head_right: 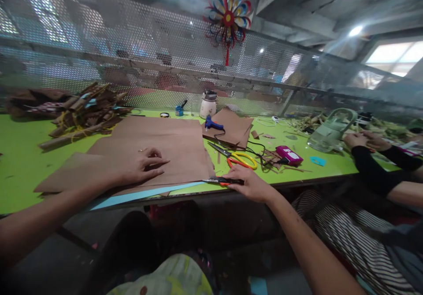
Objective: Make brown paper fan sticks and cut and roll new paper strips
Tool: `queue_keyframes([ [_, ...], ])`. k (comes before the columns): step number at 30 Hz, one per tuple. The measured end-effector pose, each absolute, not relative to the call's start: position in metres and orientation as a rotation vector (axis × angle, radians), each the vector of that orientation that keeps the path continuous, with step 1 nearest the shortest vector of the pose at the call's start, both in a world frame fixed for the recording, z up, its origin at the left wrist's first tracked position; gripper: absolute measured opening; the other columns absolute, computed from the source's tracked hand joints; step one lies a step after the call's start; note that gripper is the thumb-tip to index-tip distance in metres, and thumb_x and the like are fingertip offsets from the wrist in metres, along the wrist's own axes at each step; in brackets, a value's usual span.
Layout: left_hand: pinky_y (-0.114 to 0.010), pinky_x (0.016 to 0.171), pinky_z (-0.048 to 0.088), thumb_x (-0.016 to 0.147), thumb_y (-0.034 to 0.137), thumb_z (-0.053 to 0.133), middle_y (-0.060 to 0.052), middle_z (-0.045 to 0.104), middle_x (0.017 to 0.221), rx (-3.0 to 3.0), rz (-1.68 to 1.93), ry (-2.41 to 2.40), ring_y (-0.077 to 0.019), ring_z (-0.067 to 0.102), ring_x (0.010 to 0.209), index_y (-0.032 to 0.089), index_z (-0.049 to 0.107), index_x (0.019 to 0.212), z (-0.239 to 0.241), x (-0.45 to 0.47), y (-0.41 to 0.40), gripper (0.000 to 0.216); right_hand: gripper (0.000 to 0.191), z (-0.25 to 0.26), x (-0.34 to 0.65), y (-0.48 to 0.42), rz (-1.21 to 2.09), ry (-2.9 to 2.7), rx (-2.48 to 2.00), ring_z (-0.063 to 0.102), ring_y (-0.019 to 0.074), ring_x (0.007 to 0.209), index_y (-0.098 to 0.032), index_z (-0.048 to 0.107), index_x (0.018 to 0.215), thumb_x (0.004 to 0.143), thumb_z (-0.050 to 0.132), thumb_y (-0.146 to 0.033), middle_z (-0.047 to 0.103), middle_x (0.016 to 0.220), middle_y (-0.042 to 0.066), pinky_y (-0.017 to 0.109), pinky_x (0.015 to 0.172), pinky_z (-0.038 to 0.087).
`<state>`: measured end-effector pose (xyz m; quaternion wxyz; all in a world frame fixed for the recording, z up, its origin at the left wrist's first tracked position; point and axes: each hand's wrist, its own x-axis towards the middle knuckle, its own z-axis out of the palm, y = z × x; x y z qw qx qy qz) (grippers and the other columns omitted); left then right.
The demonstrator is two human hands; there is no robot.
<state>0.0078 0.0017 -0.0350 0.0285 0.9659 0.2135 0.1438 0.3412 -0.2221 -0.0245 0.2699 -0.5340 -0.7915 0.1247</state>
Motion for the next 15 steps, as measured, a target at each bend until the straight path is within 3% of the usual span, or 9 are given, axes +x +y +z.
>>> queue_keyframes([
  [15, -0.038, 0.093, 0.036, 0.085, 0.059, 0.042, -0.006, 0.053, 0.109, 2.980, 0.455, 0.677, -0.0204, 0.052, 0.096, 0.033, 0.061, 0.120, -0.035, 0.008, -0.001, 0.048, 0.027, -0.024, 0.309, -0.218, 0.336, -2.114, -1.486, 0.056, 0.0199, 0.094, -0.021, 0.064, 0.113, 0.087, 0.056, -0.025, 0.061, 0.099, 0.009, 0.036, 0.085, 0.046],
])
